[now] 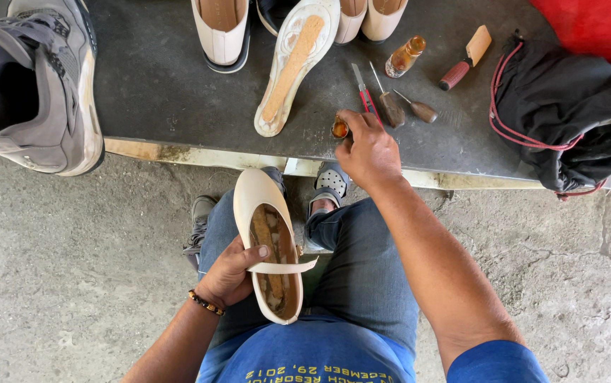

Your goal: The person holds a white shoe and repeatedly rubs the inner sole with their fingers. They then dip a finger into a small container of brown liquid and apply it to the shoe's interior, rubbing it in. The person continues to rub the inside of the shoe with their fingers.

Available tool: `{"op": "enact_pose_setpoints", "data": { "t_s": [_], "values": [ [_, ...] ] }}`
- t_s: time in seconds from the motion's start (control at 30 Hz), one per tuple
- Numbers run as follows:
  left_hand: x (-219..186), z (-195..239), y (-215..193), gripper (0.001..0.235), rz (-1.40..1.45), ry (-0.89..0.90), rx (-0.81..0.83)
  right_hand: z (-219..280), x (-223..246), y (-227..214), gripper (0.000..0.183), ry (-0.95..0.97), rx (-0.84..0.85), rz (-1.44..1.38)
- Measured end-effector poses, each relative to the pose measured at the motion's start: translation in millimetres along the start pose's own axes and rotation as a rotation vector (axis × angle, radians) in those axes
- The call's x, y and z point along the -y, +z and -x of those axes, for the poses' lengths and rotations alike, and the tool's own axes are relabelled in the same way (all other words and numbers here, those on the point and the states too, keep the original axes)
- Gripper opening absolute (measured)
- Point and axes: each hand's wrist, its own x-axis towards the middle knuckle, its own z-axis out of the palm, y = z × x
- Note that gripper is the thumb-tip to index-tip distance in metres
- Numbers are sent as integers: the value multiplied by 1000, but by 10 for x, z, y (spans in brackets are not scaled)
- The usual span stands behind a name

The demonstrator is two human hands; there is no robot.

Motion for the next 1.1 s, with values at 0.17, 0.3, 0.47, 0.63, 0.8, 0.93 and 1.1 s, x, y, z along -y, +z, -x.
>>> {"op": "enact_pose_setpoints", "data": {
  "t_s": [0.17,0.3,0.47,0.63,0.8,0.93,1.1],
  "values": [
    [-25,1,18,54,-1,-5,18,-41,-56,-58,55,-30,28,-4],
    [-43,24,54,53,-5,-2,5,-21,-77,-73,64,6,35,-64],
    [-67,29,102,50,-3,3,17,-15,-92,-136,66,-4,-29,-125],
    [-60,40,16,57,-34,-47,88,-47,119,-621,55,252,201,-574],
    [31,173,173,72,-61,-94,121,-42,63,-630,18,106,74,-647],
    [70,141,163,69,-92,-117,95,19,311,-912,59,375,472,-486],
    [88,112,-24,59,19,-147,50,175,492,-1758,14,62,184,-906]
  ]
}}
